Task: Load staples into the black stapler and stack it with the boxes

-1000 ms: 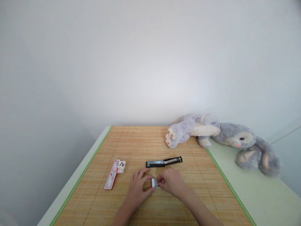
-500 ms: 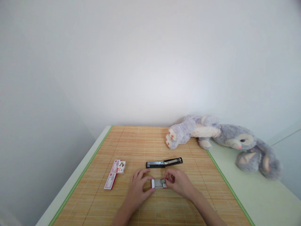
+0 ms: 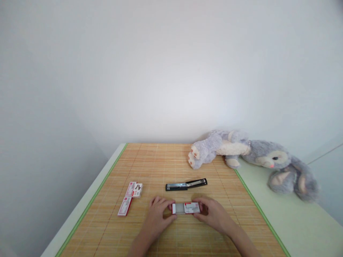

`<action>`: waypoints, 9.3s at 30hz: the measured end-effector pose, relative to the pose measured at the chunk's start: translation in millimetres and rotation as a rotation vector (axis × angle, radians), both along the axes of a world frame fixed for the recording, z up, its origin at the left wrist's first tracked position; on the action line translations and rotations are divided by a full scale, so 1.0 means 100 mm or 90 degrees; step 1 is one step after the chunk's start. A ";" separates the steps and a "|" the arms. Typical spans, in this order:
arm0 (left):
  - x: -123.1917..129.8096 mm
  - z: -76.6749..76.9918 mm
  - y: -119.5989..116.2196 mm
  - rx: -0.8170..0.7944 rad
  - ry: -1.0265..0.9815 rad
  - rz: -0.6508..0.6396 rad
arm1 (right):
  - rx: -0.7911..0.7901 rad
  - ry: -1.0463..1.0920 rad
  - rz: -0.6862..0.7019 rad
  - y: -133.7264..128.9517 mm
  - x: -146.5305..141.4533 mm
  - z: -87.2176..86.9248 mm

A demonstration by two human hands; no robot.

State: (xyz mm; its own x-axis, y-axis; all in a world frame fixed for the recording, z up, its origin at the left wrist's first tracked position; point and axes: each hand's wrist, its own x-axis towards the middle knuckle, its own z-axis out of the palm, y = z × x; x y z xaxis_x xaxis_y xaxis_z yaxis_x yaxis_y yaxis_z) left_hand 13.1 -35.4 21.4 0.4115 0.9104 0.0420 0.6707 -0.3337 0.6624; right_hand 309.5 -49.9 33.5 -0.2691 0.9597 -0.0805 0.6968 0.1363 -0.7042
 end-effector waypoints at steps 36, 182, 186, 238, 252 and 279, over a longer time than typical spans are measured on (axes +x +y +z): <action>0.11 -0.11 0.29 0.043 -0.016 0.023 | 0.080 -0.112 0.037 0.38 -0.51 0.27; 0.29 0.06 -0.27 -0.052 0.012 -0.053 | -0.076 0.327 -0.228 -0.45 -0.63 -0.23; -0.11 0.11 -0.26 0.053 -0.008 0.120 | -0.036 0.323 -0.262 -0.50 -0.62 -0.29; -1.87 -0.19 0.61 0.159 0.151 0.297 | -0.004 0.318 -0.249 -0.59 -0.59 -0.28; 0.23 0.28 -0.38 0.007 -0.111 -0.052 | -0.013 0.315 -0.240 -0.56 -0.58 -0.28; -1.08 0.10 0.57 0.003 -0.055 0.431 | -0.118 0.051 -0.169 -0.69 -0.59 -0.11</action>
